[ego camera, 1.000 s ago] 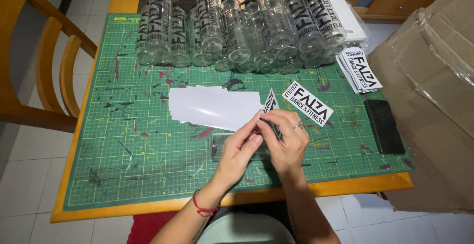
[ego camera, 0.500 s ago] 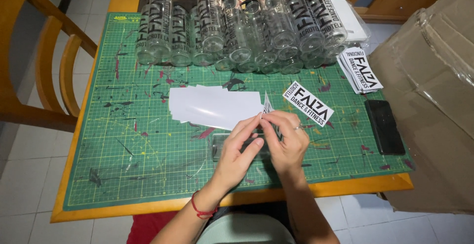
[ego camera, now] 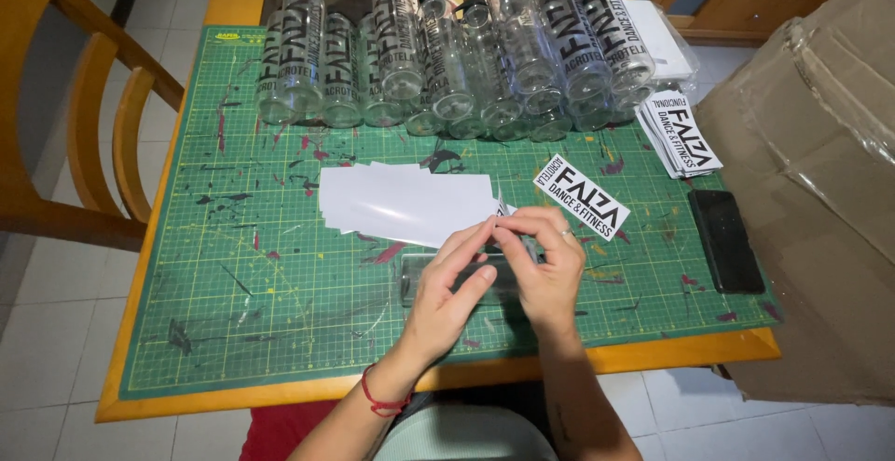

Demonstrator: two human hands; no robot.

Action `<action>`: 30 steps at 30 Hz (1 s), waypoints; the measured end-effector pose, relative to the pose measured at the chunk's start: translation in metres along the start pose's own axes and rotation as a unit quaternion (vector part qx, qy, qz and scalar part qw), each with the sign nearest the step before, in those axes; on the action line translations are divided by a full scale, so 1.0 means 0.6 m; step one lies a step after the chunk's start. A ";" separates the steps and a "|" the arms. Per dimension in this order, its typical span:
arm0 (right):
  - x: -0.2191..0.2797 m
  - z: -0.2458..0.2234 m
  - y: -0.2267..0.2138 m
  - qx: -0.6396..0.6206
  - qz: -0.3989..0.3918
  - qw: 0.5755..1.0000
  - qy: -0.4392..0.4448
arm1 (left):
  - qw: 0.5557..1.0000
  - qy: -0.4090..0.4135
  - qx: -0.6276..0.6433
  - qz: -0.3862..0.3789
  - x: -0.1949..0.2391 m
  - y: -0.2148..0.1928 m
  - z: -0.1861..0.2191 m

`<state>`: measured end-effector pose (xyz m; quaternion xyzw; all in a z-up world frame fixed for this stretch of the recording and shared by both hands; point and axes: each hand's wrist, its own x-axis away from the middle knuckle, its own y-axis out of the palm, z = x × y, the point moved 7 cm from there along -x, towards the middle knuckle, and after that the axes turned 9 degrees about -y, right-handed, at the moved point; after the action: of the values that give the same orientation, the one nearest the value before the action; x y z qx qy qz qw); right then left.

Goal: The person applies printed labels to clear plastic water bottles. They peel the backing from each label, position it on the bottle, and smooth it down with their hands. After labeling, the bottles are placed in a row on the table.

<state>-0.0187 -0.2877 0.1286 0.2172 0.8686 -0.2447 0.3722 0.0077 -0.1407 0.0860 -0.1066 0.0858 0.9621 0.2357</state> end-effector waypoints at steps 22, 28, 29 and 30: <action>0.006 0.032 0.004 -0.083 -0.002 0.995 0.060 | 0.997 -0.017 0.077 -0.028 0.000 0.002 -0.030; 0.002 0.024 0.002 -0.082 -0.004 0.995 0.064 | 0.996 -0.013 0.080 -0.032 0.001 0.004 -0.028; 0.002 0.022 0.002 -0.078 -0.006 0.995 0.064 | 0.997 -0.011 0.076 -0.032 0.001 0.004 -0.028; 0.001 0.020 0.001 -0.074 -0.007 0.995 0.064 | 0.997 -0.009 0.073 -0.031 0.001 0.005 -0.028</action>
<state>-0.0126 -0.2943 0.1206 0.1982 0.9080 -0.1679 0.3288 0.0087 -0.1465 0.0702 -0.0833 0.1502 0.9466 0.2730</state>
